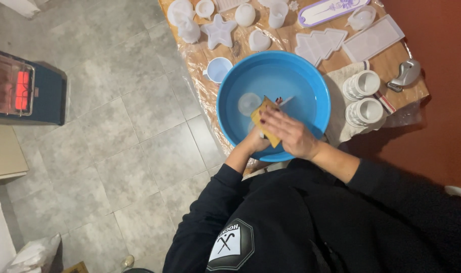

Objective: Sanding and smoothing the edges of cast wax or resin objects using sandpaper and water.

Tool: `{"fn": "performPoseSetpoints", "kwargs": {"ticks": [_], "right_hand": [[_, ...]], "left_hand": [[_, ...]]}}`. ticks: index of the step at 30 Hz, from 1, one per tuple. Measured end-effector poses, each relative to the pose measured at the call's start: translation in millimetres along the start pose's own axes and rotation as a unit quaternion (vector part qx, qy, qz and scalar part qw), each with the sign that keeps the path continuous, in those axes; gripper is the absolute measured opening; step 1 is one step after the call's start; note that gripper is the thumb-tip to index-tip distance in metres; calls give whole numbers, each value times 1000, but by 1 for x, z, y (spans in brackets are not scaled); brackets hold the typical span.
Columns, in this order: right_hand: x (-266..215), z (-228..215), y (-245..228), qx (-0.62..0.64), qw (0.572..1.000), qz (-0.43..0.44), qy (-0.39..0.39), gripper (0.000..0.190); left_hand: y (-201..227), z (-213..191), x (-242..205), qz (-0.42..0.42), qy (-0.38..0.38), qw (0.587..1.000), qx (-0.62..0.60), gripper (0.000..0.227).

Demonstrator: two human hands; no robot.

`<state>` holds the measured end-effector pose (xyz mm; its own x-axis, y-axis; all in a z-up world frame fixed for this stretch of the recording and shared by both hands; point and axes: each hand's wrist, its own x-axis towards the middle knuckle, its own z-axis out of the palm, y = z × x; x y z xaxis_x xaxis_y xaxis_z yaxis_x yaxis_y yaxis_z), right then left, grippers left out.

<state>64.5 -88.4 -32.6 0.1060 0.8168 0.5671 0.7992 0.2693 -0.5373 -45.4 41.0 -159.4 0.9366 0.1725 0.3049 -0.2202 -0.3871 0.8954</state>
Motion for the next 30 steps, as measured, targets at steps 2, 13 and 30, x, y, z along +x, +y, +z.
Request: {"fn": "performPoseSetpoints", "kwargs": {"ticks": [2,13,30], "right_hand": [[1,-2,0,0,1000,-6,-11,61],[16,-31,16,24,994,81,75,40],[4,-56,35,397,840,327,173,99]], "left_hand": [[-3,-1,1,-84,-12,996,-36,50],[53,-23,20,-55,36,997,-35,84],[52,-20,15,-77,40,994,-72,83]]}}
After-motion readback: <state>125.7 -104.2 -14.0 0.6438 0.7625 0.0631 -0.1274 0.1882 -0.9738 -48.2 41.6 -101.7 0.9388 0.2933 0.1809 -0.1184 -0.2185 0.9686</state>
